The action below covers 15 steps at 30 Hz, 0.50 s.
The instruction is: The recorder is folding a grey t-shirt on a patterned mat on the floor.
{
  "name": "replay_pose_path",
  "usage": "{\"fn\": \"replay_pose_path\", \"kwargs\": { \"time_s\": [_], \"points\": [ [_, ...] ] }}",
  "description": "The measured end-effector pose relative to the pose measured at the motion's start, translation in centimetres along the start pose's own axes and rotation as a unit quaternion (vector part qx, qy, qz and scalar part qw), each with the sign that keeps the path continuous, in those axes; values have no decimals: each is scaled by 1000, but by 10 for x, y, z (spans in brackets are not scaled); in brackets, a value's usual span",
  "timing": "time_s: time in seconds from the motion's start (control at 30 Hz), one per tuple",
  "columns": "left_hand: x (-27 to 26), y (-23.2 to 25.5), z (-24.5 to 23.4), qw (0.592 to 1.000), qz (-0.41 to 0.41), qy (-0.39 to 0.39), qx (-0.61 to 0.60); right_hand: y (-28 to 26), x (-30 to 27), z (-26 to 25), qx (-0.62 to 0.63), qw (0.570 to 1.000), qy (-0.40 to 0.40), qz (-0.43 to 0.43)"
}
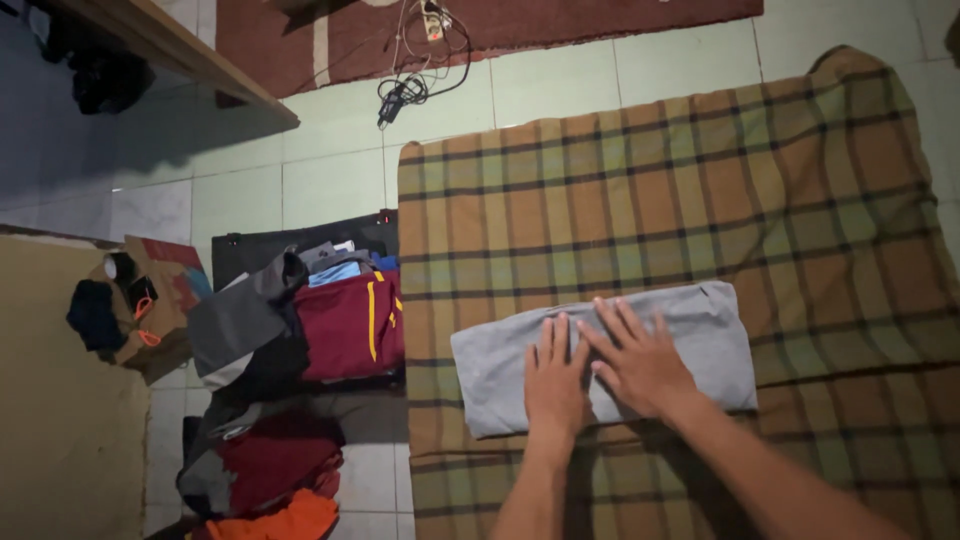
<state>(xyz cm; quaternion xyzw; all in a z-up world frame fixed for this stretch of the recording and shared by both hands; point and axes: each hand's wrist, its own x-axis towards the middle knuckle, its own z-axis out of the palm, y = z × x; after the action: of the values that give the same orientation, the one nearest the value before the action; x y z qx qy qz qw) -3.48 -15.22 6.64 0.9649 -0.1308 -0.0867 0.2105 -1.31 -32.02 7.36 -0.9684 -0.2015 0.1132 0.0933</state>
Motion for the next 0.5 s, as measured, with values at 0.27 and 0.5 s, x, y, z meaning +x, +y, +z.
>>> {"fn": "replay_pose_path", "kwargs": {
  "time_s": [0.27,0.5],
  "points": [
    [-16,-57,-5,977,-151,-132,78,86,-5,13,-76,960,-218,155],
    [-34,-70,-26,930,-312,-180,76,143,-32,18,-43,944,-186,269]
  ]
}}
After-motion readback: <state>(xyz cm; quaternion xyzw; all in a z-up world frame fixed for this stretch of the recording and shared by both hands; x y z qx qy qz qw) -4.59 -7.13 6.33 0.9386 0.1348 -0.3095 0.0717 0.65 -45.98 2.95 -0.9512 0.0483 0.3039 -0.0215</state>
